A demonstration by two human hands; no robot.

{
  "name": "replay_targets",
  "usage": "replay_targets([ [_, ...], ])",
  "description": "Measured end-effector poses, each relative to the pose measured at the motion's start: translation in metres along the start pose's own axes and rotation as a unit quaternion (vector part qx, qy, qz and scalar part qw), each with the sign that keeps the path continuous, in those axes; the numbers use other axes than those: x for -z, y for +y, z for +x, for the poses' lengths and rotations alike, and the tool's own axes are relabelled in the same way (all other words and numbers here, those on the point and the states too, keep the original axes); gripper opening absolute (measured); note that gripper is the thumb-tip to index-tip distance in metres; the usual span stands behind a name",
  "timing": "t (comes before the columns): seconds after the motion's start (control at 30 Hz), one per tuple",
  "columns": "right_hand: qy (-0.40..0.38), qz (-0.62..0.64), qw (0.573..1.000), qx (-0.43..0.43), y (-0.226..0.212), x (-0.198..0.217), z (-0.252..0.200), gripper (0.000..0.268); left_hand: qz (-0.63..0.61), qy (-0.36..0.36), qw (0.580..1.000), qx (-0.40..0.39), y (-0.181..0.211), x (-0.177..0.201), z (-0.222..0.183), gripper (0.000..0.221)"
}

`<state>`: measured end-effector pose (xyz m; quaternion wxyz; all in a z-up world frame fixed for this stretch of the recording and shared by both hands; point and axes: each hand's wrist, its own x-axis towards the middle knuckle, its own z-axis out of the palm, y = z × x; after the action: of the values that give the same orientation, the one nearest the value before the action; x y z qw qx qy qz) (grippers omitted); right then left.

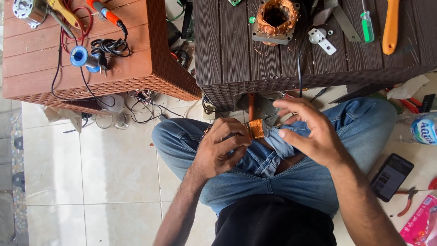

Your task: A person is manually unwinding copper wire from a motor stator core while sitting on the floor.

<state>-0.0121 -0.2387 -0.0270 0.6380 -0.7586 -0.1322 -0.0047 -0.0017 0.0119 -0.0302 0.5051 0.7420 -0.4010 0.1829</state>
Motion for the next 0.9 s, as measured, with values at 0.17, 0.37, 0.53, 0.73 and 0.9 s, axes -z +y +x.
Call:
replay_targets([
  [0.17, -0.019, -0.089, 0.995, 0.044, -0.012, -0.002, 0.002, 0.012, -0.023, 0.008, 1.0, 0.017, -0.004, 0.0, -0.002, 0.004],
  [0.37, -0.071, 0.201, 0.977, 0.0, -0.022, 0.007, -0.015, 0.007, -0.065, -0.004, 0.985, 0.162, 0.001, 0.008, -0.009, 0.01],
  [0.53, -0.109, 0.394, 0.912, 0.036, -0.026, 0.017, -0.017, 0.011, -0.29, 0.021, 0.908, 0.3, 0.005, 0.004, -0.012, 0.014],
  [0.73, -0.125, -0.129, 0.971, -0.154, -0.058, 0.022, -0.012, 0.035, -0.266, 0.037, 0.917, 0.295, 0.004, 0.01, -0.009, 0.015],
  [0.9, -0.142, -0.178, 0.958, -0.172, -0.053, 0.033, -0.013, 0.015, -0.247, -0.003, 0.926, 0.285, 0.003, 0.015, -0.007, 0.016],
])
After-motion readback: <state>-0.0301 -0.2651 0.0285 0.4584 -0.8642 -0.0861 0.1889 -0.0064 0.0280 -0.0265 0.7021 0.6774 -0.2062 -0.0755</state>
